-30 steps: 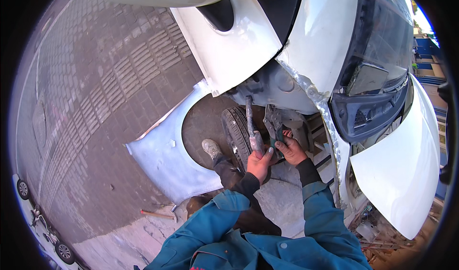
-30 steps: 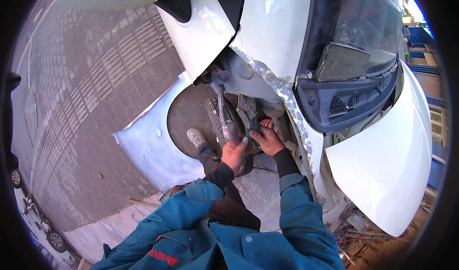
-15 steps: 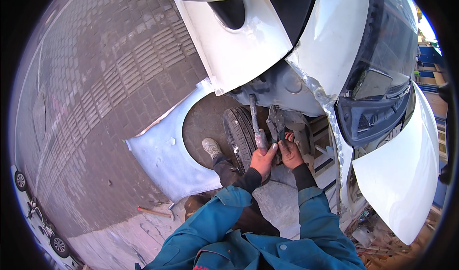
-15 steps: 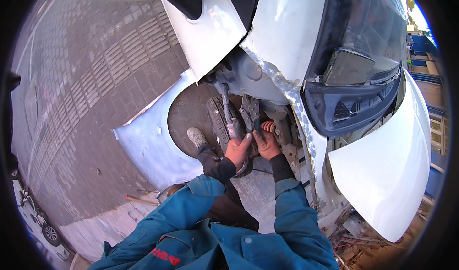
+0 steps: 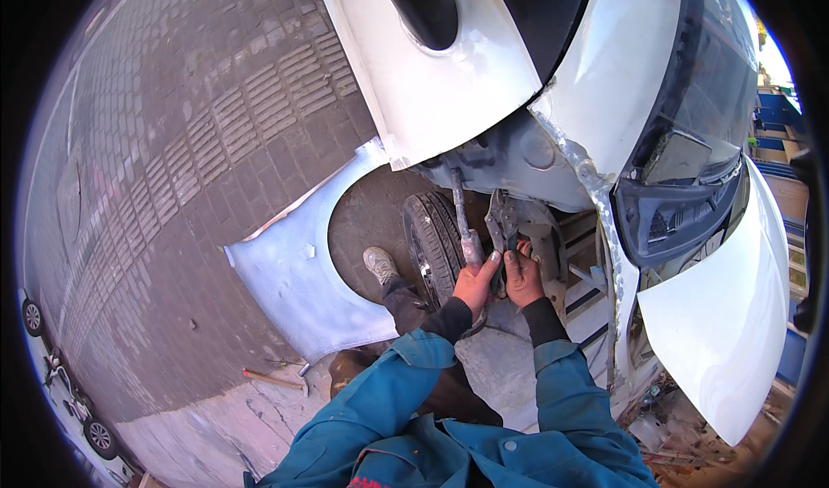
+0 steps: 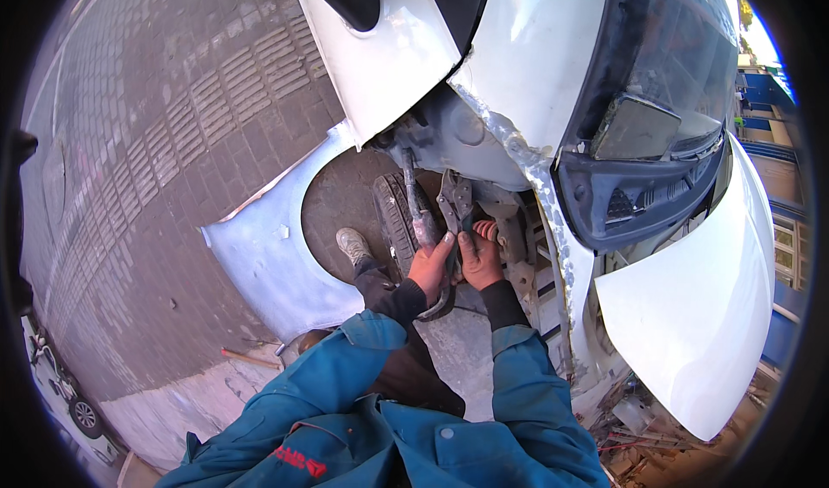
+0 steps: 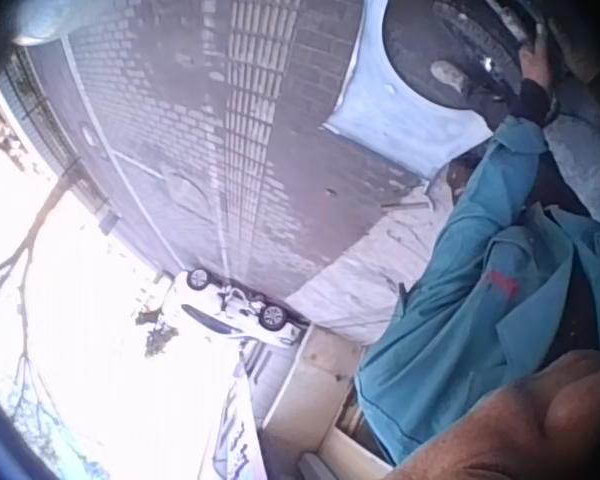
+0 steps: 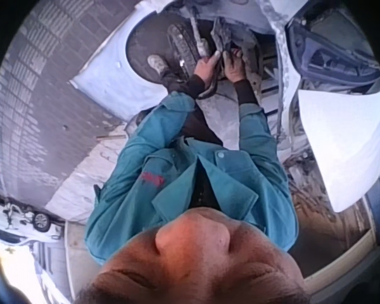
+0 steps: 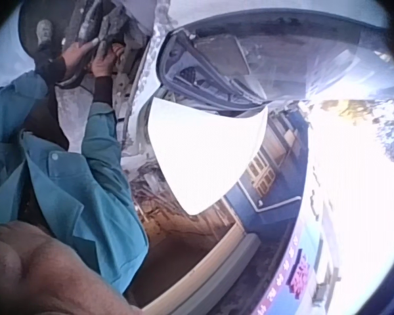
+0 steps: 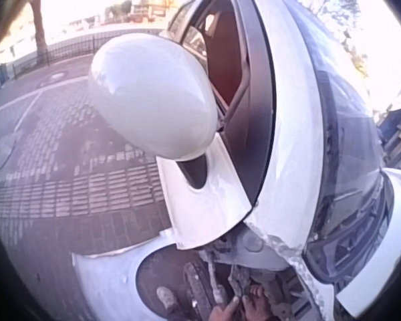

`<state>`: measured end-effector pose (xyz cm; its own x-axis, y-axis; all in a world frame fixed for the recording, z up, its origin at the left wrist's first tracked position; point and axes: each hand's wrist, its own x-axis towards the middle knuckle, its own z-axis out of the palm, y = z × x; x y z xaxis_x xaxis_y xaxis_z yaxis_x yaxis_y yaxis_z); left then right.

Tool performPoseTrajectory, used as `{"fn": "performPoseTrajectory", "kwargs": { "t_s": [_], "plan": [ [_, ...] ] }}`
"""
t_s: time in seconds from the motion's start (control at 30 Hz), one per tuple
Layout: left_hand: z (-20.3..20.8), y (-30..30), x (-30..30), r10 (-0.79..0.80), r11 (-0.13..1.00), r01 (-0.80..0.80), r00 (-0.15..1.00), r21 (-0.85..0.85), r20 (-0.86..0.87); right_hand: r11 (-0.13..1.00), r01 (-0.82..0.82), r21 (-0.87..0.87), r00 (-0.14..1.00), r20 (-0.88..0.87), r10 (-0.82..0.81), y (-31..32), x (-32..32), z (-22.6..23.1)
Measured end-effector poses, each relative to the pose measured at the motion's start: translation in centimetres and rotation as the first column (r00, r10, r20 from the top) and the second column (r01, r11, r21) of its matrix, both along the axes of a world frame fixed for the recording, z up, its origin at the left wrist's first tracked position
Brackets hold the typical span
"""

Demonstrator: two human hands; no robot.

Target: The person retrieves a pair of pliers and a welding rod from a cluttered workshop, then walks to a white car with its front bumper removed. They weld the front wheel well area of the car using the rod, producing sparks, and briefly inspect the weld afterward.

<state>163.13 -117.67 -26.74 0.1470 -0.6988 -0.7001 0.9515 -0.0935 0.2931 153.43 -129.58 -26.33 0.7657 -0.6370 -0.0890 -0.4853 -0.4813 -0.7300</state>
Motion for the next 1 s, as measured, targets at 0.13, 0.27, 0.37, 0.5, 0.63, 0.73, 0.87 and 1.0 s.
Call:
{"fn": "performPoseTrajectory", "kwargs": {
  "t_s": [0.13, 0.27, 0.37, 0.5, 0.63, 0.73, 0.87, 1.0],
  "plan": [
    [-0.1, 1.4, 0.8, 0.031, 0.999, -0.031, 0.999, 0.038, -0.008, 0.925, 0.281, 0.255, 0.959, -0.117, -0.259, -2.4, -1.1, -0.5],
    [-0.6, 4.3, 1.3, -0.085, 0.988, 0.081, 0.996, 0.135, 0.024, 0.999, 0.012, 0.031, 0.979, -0.203, -0.006, -5.0, -1.6, 0.7],
    [-1.2, 5.3, 1.5, -0.060, 0.984, 0.046, 0.995, 0.170, 0.078, 0.967, 0.205, 0.150, 0.958, -0.234, -0.166, -1.9, -2.0, 0.3],
    [-1.9, 6.2, 2.0, -0.091, 0.985, 0.071, 0.988, 0.159, 0.123, 0.913, 0.330, 0.238, 0.938, -0.189, -0.290, 1.3, -2.3, -1.7],
    [-3.7, 6.3, 3.2, -0.009, 0.990, -0.018, 0.981, 0.138, 0.193, 0.812, 0.428, 0.397, 0.904, -0.211, -0.373, 1.9, -1.2, -4.1],
    [-5.3, 6.2, 4.4, 0.008, 0.973, -0.059, 0.975, 0.224, 0.223, 0.799, 0.452, 0.397, 0.892, -0.177, -0.417, 2.6, -0.1, -5.9],
    [-6.6, 6.5, 5.4, 0.041, 0.956, -0.108, 0.970, 0.273, 0.239, 0.838, 0.416, 0.353, 0.901, -0.035, -0.432, 3.7, 1.0, -7.2],
    [-7.3, 6.8, 5.8, 0.044, 0.961, -0.111, 0.965, 0.252, 0.258, 0.874, 0.451, 0.180, 0.886, -0.209, -0.415, 3.4, 2.4, -7.9]
  ]
}}
